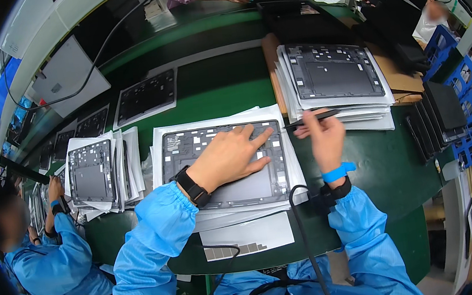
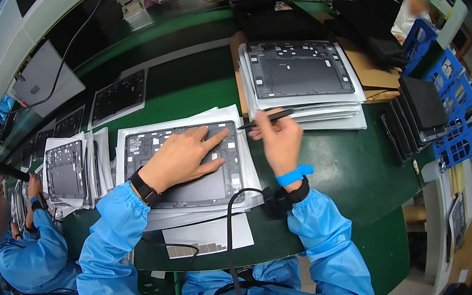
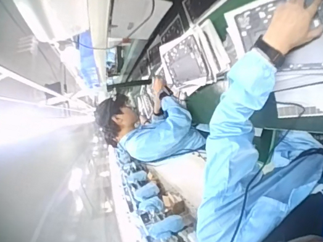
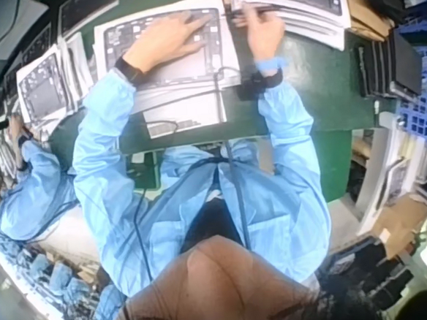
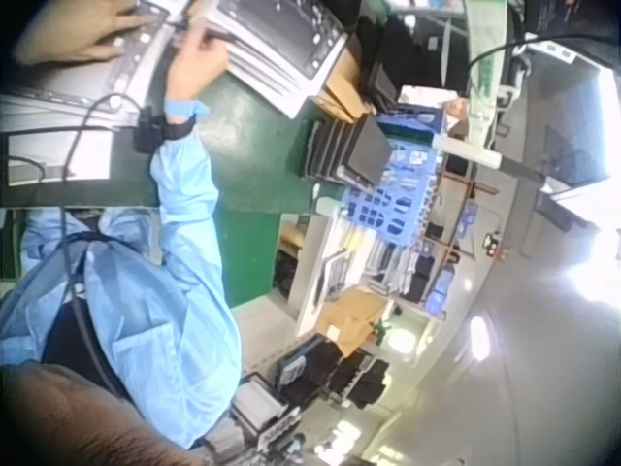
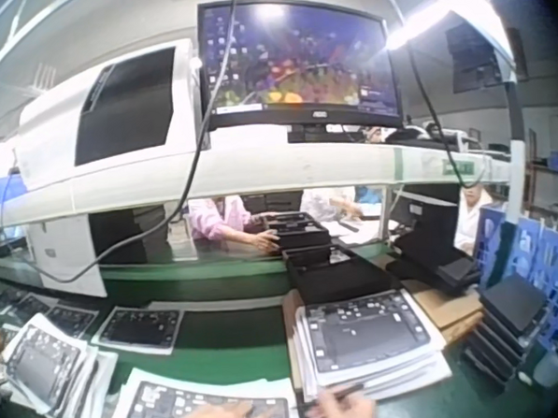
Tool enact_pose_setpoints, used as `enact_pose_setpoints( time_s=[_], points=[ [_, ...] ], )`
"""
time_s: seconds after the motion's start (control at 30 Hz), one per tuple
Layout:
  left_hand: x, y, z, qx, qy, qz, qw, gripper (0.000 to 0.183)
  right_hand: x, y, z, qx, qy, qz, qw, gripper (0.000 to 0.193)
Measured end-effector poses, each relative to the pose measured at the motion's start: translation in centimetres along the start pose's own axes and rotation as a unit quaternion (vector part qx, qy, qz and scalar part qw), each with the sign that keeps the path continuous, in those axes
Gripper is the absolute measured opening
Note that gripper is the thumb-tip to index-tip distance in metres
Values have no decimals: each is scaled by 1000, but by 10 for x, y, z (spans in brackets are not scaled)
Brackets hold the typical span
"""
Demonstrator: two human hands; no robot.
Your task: Applying adhesive strips and assembling electronics component casings on a factory line.
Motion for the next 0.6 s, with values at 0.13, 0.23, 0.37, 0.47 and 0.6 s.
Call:
enact_pose_setpoints(
  time_s=[0.13, 0.23, 0.37, 0.47, 0.6],
  points=[
    [1, 4, -3, -2, -4, 0, 1000, 59, 35, -14, -23, 43, -17, 49, 998, 22],
    [5, 3, -1, 5, 6, -17, 1000, 59, 38, -10, -12, 27, 15, 8, 999, 21],
    [12, 3, 0, 22, -10, -50, 998, 55, 16, 15, -5, 53, 224, -135, 964, 21],
    [38, 19, 15, 30, 11, 53, 998, 52, 0, 38, -10, 2, 284, -176, 943, 28],
    [72, 96, 3, 224, 42, 191, 955, 40, 1, 44, -31, 56, 336, -133, 931, 29]
  ],
)
Point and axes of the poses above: each hand's wrist, its own y-axis away from the middle knuckle, its own x-axis out of the back of the hand, z = x × y, the point moved 3 cm from there along -y, towards the middle knuckle, and after that the axes turned 2 degrees about x, right-handed, at the moved point
